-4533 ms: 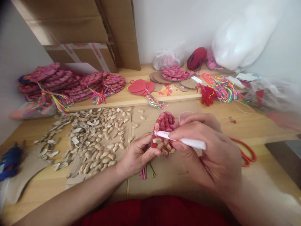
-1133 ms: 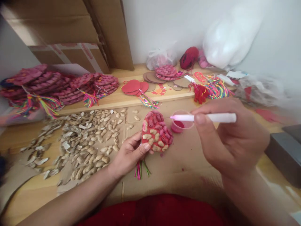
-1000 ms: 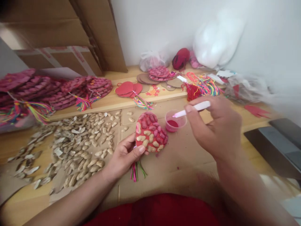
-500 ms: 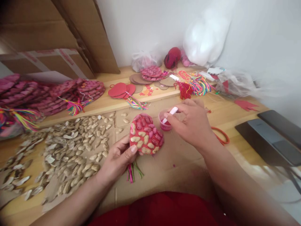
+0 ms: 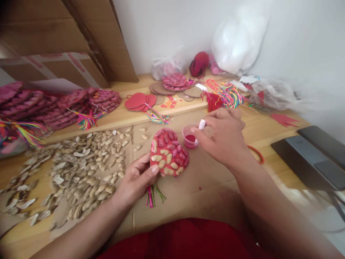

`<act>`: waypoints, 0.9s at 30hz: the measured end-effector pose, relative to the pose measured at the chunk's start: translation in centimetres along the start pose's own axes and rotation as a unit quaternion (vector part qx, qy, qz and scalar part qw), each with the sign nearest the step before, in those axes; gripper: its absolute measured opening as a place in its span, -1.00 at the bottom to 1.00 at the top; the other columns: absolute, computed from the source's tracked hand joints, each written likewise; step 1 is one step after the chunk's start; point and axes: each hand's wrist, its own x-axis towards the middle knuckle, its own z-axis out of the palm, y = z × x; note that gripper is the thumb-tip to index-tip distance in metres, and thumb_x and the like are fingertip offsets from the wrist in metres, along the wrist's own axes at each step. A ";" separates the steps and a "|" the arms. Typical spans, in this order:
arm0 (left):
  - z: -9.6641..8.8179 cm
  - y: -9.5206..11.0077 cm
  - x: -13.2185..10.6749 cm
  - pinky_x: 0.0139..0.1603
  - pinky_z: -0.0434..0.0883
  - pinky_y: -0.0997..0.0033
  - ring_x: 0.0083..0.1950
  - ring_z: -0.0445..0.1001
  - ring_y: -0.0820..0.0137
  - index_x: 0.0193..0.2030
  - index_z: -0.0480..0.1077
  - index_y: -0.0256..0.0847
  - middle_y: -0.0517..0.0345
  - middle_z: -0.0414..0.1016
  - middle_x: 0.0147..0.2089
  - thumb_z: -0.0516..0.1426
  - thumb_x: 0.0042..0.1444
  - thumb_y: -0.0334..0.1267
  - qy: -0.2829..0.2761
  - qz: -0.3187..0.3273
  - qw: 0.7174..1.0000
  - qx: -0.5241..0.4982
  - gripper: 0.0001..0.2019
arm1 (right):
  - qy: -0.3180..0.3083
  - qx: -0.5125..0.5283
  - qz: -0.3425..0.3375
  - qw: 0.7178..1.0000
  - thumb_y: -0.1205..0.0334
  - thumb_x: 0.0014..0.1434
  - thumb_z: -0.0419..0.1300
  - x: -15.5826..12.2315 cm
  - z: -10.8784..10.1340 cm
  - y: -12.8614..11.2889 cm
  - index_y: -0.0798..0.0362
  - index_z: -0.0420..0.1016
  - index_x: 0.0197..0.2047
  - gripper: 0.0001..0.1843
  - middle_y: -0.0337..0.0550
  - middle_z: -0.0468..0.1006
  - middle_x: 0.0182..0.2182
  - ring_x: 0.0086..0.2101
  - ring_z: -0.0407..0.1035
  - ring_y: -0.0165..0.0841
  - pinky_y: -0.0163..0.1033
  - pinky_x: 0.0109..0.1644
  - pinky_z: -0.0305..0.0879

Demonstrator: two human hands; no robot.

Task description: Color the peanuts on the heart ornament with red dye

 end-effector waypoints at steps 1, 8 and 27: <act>0.0 0.0 0.0 -0.06 0.44 0.37 -0.15 0.46 0.36 0.07 0.52 -0.26 -0.02 0.56 -0.07 0.26 0.27 -0.13 -0.002 0.000 1.000 -0.002 -0.69 | -0.003 0.000 -0.002 1.000 -0.14 0.18 0.24 0.0 0.0 0.0 -0.05 0.55 -0.37 -0.66 -0.08 0.57 -0.24 -0.16 0.41 -0.13 0.06 -0.06 0.27; -0.1 -0.1 0.0 -0.11 0.43 0.44 -0.20 0.45 0.42 0.04 0.53 -0.25 0.03 0.56 -0.12 0.26 0.28 -0.14 -0.008 0.011 1.000 -0.003 -0.72 | -0.019 0.015 -0.005 1.000 -0.14 0.18 0.24 0.1 0.4 -0.2 -0.04 0.59 -0.35 -0.66 -0.12 0.59 -0.29 -0.22 0.45 -0.19 0.02 -0.07 0.26; 0.3 0.6 0.4 -0.18 0.45 0.49 -0.26 0.46 0.46 0.05 0.55 -0.26 0.05 0.59 -0.16 0.27 0.27 -0.16 -0.020 0.016 0.999 -0.024 -0.71 | 0.011 0.048 -0.033 0.998 -0.11 0.19 0.28 0.1 0.6 0.0 -0.05 0.64 -0.34 -0.69 -0.10 0.62 -0.33 -0.22 0.44 -0.20 0.01 -0.03 0.24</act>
